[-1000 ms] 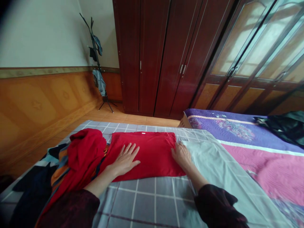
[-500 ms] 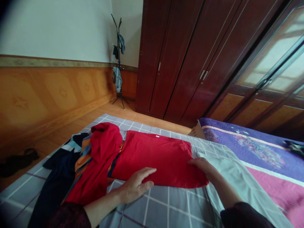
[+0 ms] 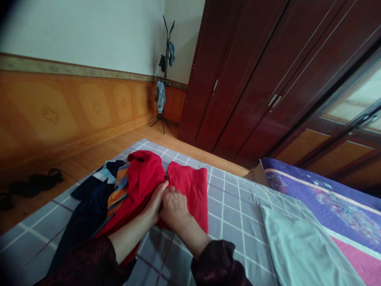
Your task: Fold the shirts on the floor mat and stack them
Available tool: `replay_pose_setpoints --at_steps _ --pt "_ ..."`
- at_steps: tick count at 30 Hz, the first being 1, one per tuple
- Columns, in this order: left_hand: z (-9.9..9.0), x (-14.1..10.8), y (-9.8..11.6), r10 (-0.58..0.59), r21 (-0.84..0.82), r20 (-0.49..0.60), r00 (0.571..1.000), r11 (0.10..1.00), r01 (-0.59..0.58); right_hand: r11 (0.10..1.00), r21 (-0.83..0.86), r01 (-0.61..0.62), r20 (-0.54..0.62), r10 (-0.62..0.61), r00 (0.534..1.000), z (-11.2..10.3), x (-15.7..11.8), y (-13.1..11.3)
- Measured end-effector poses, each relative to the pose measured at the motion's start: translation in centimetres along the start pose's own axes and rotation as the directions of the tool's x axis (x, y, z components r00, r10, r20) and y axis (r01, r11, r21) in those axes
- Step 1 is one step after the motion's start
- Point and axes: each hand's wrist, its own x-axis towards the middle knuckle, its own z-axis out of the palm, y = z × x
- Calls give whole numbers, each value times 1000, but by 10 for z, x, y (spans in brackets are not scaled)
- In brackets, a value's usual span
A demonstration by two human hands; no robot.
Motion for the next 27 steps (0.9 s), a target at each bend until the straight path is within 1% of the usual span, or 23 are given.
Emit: replay_pose_setpoints --at_steps 1,3,5,7,10,11,12,13,14,15,16,17,18,19,20,21,22,24,25,26,27 --pt "-1 1 -2 -14 -6 -3 1000 1000 14 999 -12 41 -2 -41 999 7 -7 -4" --pt "1 1 -5 -38 -14 2 999 999 38 994 -19 103 -57 -104 993 18 -24 2" --pt "3 1 -6 -42 4 11 999 999 42 991 -18 130 -147 -131 980 29 -44 19" --pt "3 1 -4 -38 51 18 999 998 37 990 -33 141 -201 -144 969 40 -65 38" --pt "-3 3 6 -6 144 29 1000 990 2 984 7 179 -200 -174 964 51 -92 66" --pt "-7 2 9 21 182 41 999 983 -29 983 39 178 -206 -167 964 52 -98 76" --pt "-11 1 13 62 251 63 996 965 -77 986 69 151 -223 -132 966 52 -102 86" --pt "-16 -2 16 113 354 99 989 924 -141 991 95 92 -248 -66 967 51 -105 96" --pt "-19 -5 17 161 483 147 976 850 -213 992 123 12 -263 20 964 49 -105 106" --pt "-23 -10 18 191 616 205 960 737 -278 985 155 -77 -259 116 959 48 -104 115" --pt "-25 -15 17 197 732 262 945 598 -328 968 194 -162 -235 206 950 48 -102 123" --pt "-26 -19 16 183 817 299 937 458 -350 944 238 -230 -195 278 941 48 -99 128" --pt "-27 -24 16 158 869 313 937 350 -349 918 289 -271 -149 323 935 49 -95 132" --pt "-25 -27 15 132 902 315 940 268 -339 892 346 -293 -113 349 930 48 -91 133" --pt "-23 -30 15 112 922 307 945 212 -325 861 412 -297 -89 363 928 47 -87 133" --pt "-21 -33 17 98 932 301 949 182 -314 824 485 -291 -76 371 925 43 -84 133" --pt "-18 -36 19 88 933 303 949 175 -314 781 561 -274 -65 371 926 38 -82 133" --pt "-14 -44 25 72 907 350 934 221 -357 681 695 -231 -49 366 929 21 -88 138" --pt "-13 -51 29 69 880 395 916 260 -398 637 741 -213 -42 360 932 11 -96 143" --pt "-12 -59 32 61 846 446 893 298 -443 613 764 -203 -35 354 935 2 -106 151" --pt "-12 -68 36 41 812 500 865 326 -484 618 759 -206 -30 349 937 -5 -119 159"
